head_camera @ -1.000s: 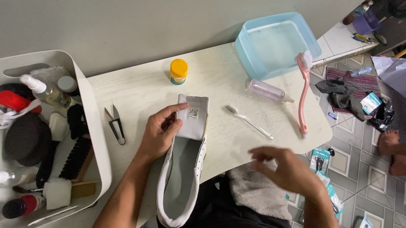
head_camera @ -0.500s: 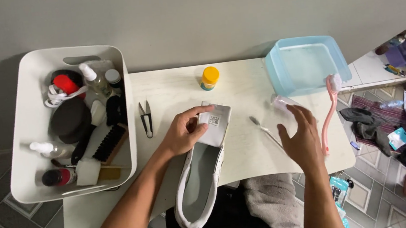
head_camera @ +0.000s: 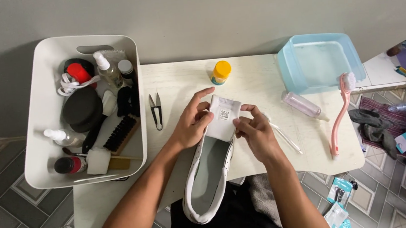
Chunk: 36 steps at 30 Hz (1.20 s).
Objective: The person cleans the tongue of a white sneaker by spraying a liquid onto it and scrubbing with a small brush. They hold the shoe steady with one hand while applying the cleaner and brushing with the other.
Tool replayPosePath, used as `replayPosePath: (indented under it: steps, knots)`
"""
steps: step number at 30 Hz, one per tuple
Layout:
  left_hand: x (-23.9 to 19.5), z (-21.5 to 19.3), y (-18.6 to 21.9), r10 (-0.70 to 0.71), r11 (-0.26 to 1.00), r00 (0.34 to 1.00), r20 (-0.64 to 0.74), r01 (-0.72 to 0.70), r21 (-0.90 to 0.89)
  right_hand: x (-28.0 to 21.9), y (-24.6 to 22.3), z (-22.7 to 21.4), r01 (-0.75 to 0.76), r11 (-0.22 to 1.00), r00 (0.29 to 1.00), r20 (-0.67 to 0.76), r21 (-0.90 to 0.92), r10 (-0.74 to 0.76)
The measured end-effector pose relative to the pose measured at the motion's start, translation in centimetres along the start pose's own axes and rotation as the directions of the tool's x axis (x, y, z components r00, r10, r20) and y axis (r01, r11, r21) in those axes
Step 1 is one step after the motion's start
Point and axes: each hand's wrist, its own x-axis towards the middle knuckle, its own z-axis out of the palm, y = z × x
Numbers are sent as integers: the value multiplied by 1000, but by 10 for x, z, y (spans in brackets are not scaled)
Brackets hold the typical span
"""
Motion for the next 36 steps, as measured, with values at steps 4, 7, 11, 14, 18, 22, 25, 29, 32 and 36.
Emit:
replayPosePath:
  steps: [4,7,11,14,18,22,25,29,32,36]
  knots:
    - [2,-5,-17,-30,999,1000,-8,30,-18,3,9,-1,-44,985,999,21,168,41]
    - [1,-7,-17,-23,999,1000,-10,22,-48,4,14,-4,-43,984,999,13,173,42]
    - [-1,-7,-9,-38,992,999,14,39,-122,4,19,-7,22,989,1000,4,144,-23]
    - [-3,-5,0,-36,993,999,24,39,-115,2,19,-7,43,992,999,-7,114,-43]
    - [-1,-2,1,-73,995,997,-10,73,-70,2,20,-7,54,995,998,-17,86,-53]
    - [0,0,3,-92,996,995,-44,92,-17,0,21,-7,75,996,997,-19,49,-74]
    - [2,1,4,-112,993,987,-115,116,33,-3,17,-5,123,992,992,-24,-10,-123]
    - [3,3,2,-79,995,977,-198,88,39,-2,16,-4,194,979,981,-14,-69,-196]
    - [4,2,-2,-65,997,974,-217,72,26,-1,21,-5,210,976,977,-13,-59,-211]
    - [5,-1,-12,-54,998,976,-210,57,6,-1,23,-4,220,975,975,-16,-29,-220]
